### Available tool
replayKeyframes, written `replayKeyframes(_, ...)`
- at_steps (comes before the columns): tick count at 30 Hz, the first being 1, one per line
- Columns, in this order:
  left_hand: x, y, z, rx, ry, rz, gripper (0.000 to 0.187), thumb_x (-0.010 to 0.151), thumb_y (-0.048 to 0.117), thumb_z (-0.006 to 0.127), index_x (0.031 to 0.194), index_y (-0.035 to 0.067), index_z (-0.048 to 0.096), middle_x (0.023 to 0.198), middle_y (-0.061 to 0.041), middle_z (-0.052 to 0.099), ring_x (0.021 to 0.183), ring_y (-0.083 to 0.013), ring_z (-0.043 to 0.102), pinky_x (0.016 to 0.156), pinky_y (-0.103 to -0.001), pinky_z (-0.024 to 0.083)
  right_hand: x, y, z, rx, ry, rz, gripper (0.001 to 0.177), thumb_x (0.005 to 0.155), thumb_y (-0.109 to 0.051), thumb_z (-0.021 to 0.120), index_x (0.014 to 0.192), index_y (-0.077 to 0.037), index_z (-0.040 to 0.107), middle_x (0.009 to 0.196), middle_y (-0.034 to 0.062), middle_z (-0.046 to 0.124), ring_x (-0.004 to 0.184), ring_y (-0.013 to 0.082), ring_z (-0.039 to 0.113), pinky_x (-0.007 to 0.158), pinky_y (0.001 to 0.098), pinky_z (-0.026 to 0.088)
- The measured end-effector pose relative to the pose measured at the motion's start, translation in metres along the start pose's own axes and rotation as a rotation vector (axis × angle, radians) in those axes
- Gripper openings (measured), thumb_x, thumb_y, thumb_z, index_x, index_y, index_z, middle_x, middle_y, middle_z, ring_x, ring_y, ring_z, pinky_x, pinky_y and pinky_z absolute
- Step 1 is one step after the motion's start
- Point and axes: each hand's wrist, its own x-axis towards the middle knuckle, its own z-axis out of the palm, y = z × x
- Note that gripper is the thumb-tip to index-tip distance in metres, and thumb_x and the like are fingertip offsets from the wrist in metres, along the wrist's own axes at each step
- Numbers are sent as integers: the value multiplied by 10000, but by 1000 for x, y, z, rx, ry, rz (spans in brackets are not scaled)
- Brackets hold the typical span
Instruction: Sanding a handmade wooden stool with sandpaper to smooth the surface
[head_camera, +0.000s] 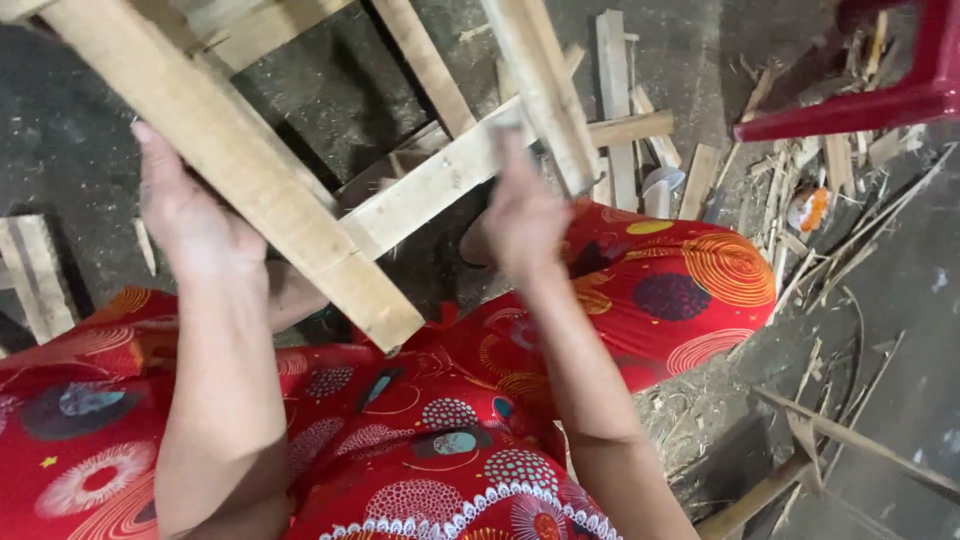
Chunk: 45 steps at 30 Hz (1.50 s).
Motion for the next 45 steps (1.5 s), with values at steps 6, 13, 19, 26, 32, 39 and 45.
replayKeyframes(6,21,-14,-21,-61,16,37,221,976,199,604,1086,20,672,1005,-96,731,889,-170,733,831,-297,653,-25,-33,3,18,-175,-212,439,984,2,494,1409,-106,477,1112,182,404,415,131,356,335,291,332)
replayKeyframes(13,100,-14,-112,237,126,445,199,963,15,581,1010,208,568,997,10,610,900,-144,580,871,-472,477,-4,-3,-42,553,-134,-58,509,894,114,482,1401,78,522,1263,270,690,888,284,713,769,332,552)
replayKeyframes(19,18,-22,-67,272,-234,343,586,1025,491,476,1430,67,491,1354,-116,583,1263,-230,574,1100,-406,489,-6,-64,-62,311,-472,-775,419,840,-120,625,1241,-200,715,769,29,461,535,173,459,556,327,446)
replayKeyframes(26,-8,-95,-73,-51,-191,-338,672,929,687,547,1293,129,634,1254,-154,672,1112,-328,682,906,-520,591,103,-103,0,-52,-131,-1072,347,1026,-213,476,1301,-332,650,712,-13,438,563,173,469,550,326,412)
replayKeyframes(32,-5,-104,-73,-134,-300,-363,666,1038,587,415,1237,-9,633,1190,-251,710,1021,-349,736,746,-478,643,206,-148,82,-109,92,-1054,373,1092,-278,404,1377,-436,586,780,-33,481,608,166,536,591,332,448)
replayKeyframes(39,-10,-111,-65,-60,-273,-158,599,1061,543,419,977,32,722,769,-96,648,600,-182,645,454,-295,574,101,-125,21,-51,-280,-961,358,1044,-273,467,1343,-382,630,794,9,529,593,216,600,525,382,503)
replayKeyframes(45,-34,-74,-41,-39,-194,-269,663,1079,502,319,1138,-37,700,1094,-231,700,958,-277,687,795,-424,580,170,-157,27,-116,-133,-1056,350,1063,-274,466,1344,-414,621,721,-38,421,552,167,500,471,326,457)
